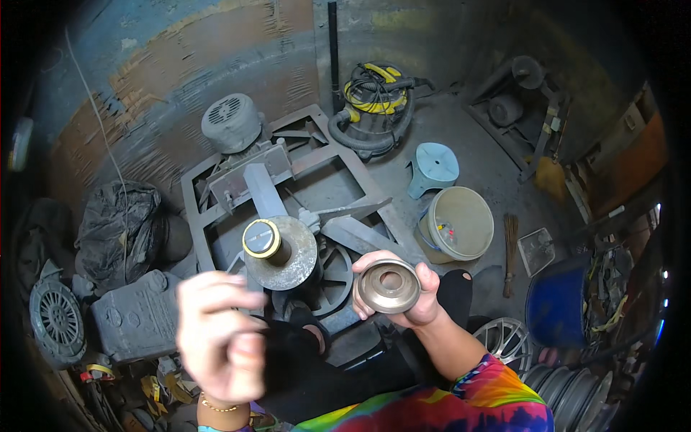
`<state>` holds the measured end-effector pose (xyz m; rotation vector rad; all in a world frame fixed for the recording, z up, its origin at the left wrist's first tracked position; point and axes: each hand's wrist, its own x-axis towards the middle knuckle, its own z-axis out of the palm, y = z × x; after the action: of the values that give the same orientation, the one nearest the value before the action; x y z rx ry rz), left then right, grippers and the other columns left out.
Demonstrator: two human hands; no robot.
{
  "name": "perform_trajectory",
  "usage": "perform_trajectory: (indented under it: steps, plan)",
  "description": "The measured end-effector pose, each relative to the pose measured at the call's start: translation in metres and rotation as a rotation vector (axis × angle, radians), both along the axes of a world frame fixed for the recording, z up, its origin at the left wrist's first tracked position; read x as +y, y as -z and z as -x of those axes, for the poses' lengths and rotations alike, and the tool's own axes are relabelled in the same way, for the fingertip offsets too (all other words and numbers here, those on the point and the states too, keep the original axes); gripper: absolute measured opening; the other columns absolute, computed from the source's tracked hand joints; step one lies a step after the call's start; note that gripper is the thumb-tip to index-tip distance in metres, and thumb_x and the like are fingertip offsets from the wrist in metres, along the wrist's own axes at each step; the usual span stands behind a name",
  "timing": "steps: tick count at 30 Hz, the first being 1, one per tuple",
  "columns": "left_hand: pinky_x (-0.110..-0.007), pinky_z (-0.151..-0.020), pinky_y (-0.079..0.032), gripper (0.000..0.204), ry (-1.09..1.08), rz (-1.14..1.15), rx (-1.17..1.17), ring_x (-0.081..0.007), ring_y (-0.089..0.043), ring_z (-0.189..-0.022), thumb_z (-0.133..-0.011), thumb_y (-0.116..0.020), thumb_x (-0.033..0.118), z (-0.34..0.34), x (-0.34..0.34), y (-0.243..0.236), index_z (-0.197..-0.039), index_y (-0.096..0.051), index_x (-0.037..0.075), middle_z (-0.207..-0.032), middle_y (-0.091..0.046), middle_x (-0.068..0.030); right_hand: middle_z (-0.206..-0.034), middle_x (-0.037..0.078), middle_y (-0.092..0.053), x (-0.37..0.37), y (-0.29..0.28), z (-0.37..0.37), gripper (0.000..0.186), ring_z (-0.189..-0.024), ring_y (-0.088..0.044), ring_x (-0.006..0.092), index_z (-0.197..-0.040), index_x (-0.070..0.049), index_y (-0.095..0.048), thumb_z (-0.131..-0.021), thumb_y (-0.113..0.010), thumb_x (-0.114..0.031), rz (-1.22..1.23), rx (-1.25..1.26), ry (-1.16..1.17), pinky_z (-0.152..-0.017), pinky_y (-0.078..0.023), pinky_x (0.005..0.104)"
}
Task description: The person applies red tape to a circular metal piece mounted on a machine, then uses a thin metal tool to scrape the interior surface of a separate circular metal part held by hand.
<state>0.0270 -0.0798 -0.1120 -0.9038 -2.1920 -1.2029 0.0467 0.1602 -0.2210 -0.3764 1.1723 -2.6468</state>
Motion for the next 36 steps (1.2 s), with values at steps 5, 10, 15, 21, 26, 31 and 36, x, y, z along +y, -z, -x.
perform_trajectory:
  steps: [5,10,15,21,26,31,36]
  plan:
    - [-0.030,-0.069,-0.037,0.019,-0.335,-0.444,0.021,-0.0183,-0.046,-0.076,-0.090,-0.062,0.014,-0.006,-0.070,0.024,-0.082,-0.053,0.000,-0.079,-0.052,-0.0080,-0.078,0.018,-0.058,-0.020,-0.004,0.010,0.086,-0.067,-0.057,0.0251,-0.126,0.002,-0.051,-0.088,-0.039,-0.074,-0.070,-0.045,-0.037,-0.063,-0.047,0.0393]
    - [-0.026,-0.063,-0.045,0.014,-0.631,-0.829,-0.291,-0.0094,-0.056,-0.067,-0.090,-0.070,0.009,-0.026,-0.135,0.077,-0.089,-0.056,0.007,-0.078,-0.060,-0.0010,-0.067,0.015,-0.059,-0.007,0.017,-0.001,0.081,-0.059,-0.057,0.0244,-0.120,0.005,-0.053,-0.089,-0.042,-0.069,0.124,-0.110,0.000,-0.055,-0.045,0.0383]
    - [-0.026,-0.068,-0.051,0.005,-0.656,-1.088,-0.479,-0.0140,-0.065,-0.075,-0.092,-0.066,0.007,-0.075,-0.193,0.133,-0.095,-0.062,0.005,-0.085,-0.067,-0.0057,-0.058,0.010,-0.051,-0.016,0.029,0.002,0.070,-0.049,-0.051,0.0212,-0.115,0.000,-0.048,-0.094,-0.036,-0.066,-0.029,-0.176,0.088,-0.046,-0.044,0.0367]
    - [-0.026,-0.067,-0.051,0.003,-0.890,-1.106,-0.170,-0.0166,-0.066,-0.074,-0.093,-0.063,0.004,-0.135,-0.248,0.111,-0.094,-0.060,0.002,-0.084,-0.067,-0.0082,-0.059,0.010,-0.052,-0.028,0.019,0.007,0.070,-0.051,-0.053,0.0213,-0.117,-0.001,-0.048,-0.094,-0.038,-0.066,-0.067,-0.166,0.014,-0.047,-0.044,0.0367]
    - [-0.026,-0.067,-0.053,0.002,-0.845,-1.178,-0.057,-0.0131,-0.064,-0.076,-0.095,-0.061,0.007,-0.145,-0.265,0.094,-0.095,-0.059,0.005,-0.089,-0.066,-0.0049,-0.060,0.010,-0.052,-0.042,0.013,0.008,0.069,-0.050,-0.051,0.0203,-0.117,0.000,-0.049,-0.096,-0.036,-0.064,-0.061,-0.134,0.032,-0.046,-0.043,0.0350]
    - [-0.027,-0.065,-0.051,0.005,-0.921,-1.168,0.024,-0.0110,-0.061,-0.075,-0.095,-0.061,0.009,-0.163,-0.288,0.095,-0.099,-0.059,0.008,-0.088,-0.065,-0.0013,-0.060,0.009,-0.052,-0.047,0.015,0.004,0.069,-0.049,-0.051,0.0196,-0.118,0.000,-0.049,-0.096,-0.036,-0.063,-0.086,-0.082,0.013,-0.044,-0.042,0.0341]
    - [-0.027,-0.064,-0.049,0.010,-0.983,-1.158,0.134,-0.0136,-0.058,-0.071,-0.094,-0.064,0.009,-0.164,-0.319,0.083,-0.102,-0.057,0.006,-0.086,-0.063,-0.0030,-0.060,0.009,-0.056,-0.042,0.018,0.003,0.068,-0.048,-0.051,0.0189,-0.119,0.000,-0.050,-0.096,-0.037,-0.063,-0.127,-0.092,0.045,-0.044,-0.042,0.0328]
